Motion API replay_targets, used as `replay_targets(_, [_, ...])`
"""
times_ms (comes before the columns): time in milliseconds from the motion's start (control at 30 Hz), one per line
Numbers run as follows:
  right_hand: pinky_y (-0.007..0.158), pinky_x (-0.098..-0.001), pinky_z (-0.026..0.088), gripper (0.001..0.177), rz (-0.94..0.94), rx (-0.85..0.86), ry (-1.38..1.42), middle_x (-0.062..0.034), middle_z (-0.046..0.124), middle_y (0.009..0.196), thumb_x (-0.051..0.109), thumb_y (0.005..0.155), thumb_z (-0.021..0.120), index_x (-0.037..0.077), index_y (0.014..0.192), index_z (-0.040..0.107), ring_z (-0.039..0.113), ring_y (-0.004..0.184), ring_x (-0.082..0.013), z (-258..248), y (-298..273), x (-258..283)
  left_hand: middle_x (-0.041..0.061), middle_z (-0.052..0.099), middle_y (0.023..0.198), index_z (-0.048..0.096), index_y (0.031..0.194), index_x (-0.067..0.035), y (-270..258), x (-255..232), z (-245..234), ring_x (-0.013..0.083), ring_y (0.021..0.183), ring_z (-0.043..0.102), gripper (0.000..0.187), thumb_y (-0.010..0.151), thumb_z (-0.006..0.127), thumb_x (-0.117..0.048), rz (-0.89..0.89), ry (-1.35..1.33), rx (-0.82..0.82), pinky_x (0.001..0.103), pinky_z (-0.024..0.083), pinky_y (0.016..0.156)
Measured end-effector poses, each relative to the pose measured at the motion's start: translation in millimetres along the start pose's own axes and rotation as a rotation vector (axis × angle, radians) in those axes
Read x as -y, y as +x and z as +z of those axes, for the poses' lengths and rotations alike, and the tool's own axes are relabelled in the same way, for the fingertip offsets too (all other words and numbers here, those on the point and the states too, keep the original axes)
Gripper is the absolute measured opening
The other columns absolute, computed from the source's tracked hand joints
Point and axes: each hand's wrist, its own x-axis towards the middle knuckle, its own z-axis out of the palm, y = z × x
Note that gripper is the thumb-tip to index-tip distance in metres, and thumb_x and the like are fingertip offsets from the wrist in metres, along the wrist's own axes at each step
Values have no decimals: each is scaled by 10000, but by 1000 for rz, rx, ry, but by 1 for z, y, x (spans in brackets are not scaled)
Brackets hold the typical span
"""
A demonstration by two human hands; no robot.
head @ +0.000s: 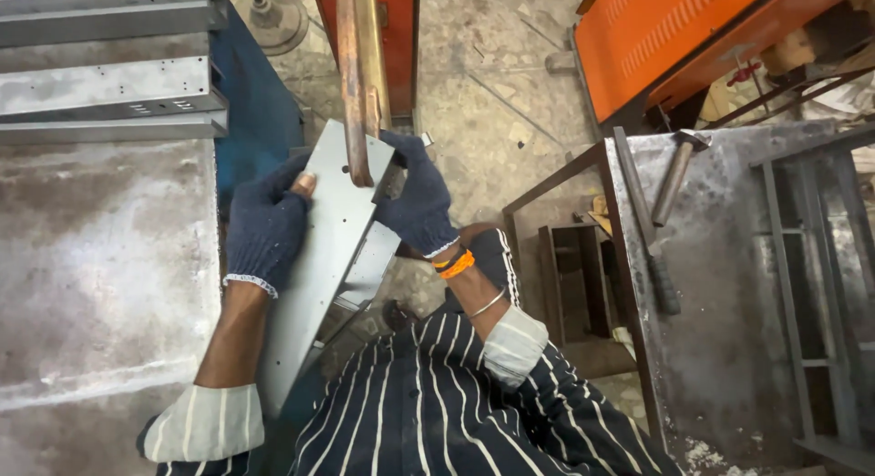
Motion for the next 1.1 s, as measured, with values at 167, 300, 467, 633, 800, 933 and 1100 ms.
replay_targets(167, [1008,-354,553,753,-30,-6,-33,-89,663,1265,250,741,922,99,1367,531,690,1184,-228,7,-5,3,50,752,898,713,1282,-74,-5,2,-8,85,804,618,328,987,659,-204,47,32,-23,285,509,762])
replay_targets(300, [1049,-351,557,731,-20,-12,69,-100,656,1345,225,779,912,113,1391,531,692,1224,-238,9,-9,4,94,742,866,721,1291,-84,-10,-7,-8,115,779,593,330,993,654,-210,-19,18,-16,307,505,757])
replay_targets(467, [1022,-361,547,799,-66,-35,-61,-113,632,1305,247,706,936,106,1374,522,670,1199,-260,7,-11,2,68,771,944,722,1270,-78,-11,2,-7,102,837,641,326,980,652,-209,13,3,-23,302,516,793])
replay_targets(633, [1017,-356,542,796,-76,-14,-121,-115,621,1281,246,711,948,103,1367,521,659,1185,-267,8,-11,0,89,758,861,727,1281,-103,-11,-5,-10,128,771,643,333,976,655,-216,-54,103,-29,310,511,777])
replay_targets(800, [1071,-348,507,853,0,64,-60,-114,623,1267,227,657,949,70,1379,523,628,1222,-226,-5,-8,5,67,754,850,723,1283,-112,-14,0,-8,109,751,636,337,979,653,-240,-13,61,-34,300,515,752])
replay_targets(933, [1194,-380,439,818,-45,216,204,-134,596,1429,138,784,899,45,1490,496,555,1382,-242,-28,-5,3,72,730,799,723,1285,-114,-15,-3,-8,108,729,616,334,984,651,-240,-57,87,-19,300,502,715])
replay_targets(1100, [1131,-329,460,456,181,313,570,-64,653,1352,143,1016,675,27,1440,553,576,1276,-148,-18,-1,-27,66,703,753,714,1300,-110,-19,-3,-6,92,691,550,340,988,644,-225,-72,46,-15,299,486,666])
